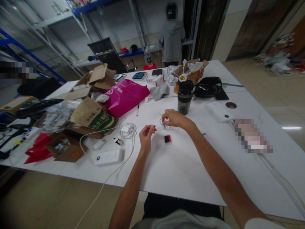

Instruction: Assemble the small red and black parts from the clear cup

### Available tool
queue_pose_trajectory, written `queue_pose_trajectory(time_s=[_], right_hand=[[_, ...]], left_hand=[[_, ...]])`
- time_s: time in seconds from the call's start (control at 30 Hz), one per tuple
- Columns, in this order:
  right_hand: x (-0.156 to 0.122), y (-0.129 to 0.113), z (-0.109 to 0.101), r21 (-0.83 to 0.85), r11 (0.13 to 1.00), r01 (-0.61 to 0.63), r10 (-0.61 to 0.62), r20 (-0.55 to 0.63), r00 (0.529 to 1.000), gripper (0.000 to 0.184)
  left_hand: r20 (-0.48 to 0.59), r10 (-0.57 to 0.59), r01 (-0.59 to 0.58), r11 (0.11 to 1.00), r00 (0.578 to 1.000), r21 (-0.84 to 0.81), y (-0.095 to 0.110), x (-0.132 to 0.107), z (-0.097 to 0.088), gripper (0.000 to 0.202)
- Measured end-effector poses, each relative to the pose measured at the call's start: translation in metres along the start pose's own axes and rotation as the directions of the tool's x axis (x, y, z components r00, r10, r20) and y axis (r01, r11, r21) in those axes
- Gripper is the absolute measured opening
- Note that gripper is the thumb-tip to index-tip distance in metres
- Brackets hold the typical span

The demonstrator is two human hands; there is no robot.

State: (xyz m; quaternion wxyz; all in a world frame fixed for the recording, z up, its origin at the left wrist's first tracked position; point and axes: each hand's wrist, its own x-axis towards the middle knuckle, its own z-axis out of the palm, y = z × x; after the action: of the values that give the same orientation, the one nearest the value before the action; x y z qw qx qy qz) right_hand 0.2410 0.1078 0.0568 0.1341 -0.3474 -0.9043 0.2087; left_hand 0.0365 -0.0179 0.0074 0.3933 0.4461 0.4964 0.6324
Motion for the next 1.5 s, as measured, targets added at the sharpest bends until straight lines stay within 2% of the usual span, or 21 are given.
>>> queue_pose_trajectory(time_s=[0.73,1.0,1.1,1.23,1.37,1.5], right_hand=[[0.000,0.001,0.000,-0.003,1.000,-0.014,0.014,0.014,1.000,0.017],[0.000,0.000,-0.002,0.004,1.000,0.005,-0.005,-0.023,1.000,0.018],[-0.003,-0.007,-0.012,0.011,1.000,0.028,-0.027,-0.076,0.997,0.019],[-0.018,-0.022,-0.034,0.070,0.997,0.037,-0.019,-0.241,0.970,0.020],[-0.050,-0.027,-0.047,0.165,0.986,0.021,0.052,-0.421,0.906,0.028],[-0.095,-0.006,-0.040,0.249,0.967,-0.049,0.177,-0.525,0.833,0.034]], left_hand=[[0.018,-0.008,0.008,1.000,1.000,-0.009,-0.002,0.000,-0.001,0.038],[0.020,-0.009,0.009,1.000,1.000,-0.024,-0.002,0.000,-0.001,0.036],[0.016,-0.007,0.007,1.000,1.000,-0.017,-0.002,0.000,-0.001,0.037],[0.011,0.002,-0.002,1.000,1.000,0.005,-0.003,0.001,-0.001,0.039],[0.008,0.016,-0.016,1.000,1.000,-0.006,-0.005,0.002,-0.002,0.041],[0.017,0.036,-0.035,0.999,0.999,-0.014,-0.008,0.003,-0.002,0.040]])
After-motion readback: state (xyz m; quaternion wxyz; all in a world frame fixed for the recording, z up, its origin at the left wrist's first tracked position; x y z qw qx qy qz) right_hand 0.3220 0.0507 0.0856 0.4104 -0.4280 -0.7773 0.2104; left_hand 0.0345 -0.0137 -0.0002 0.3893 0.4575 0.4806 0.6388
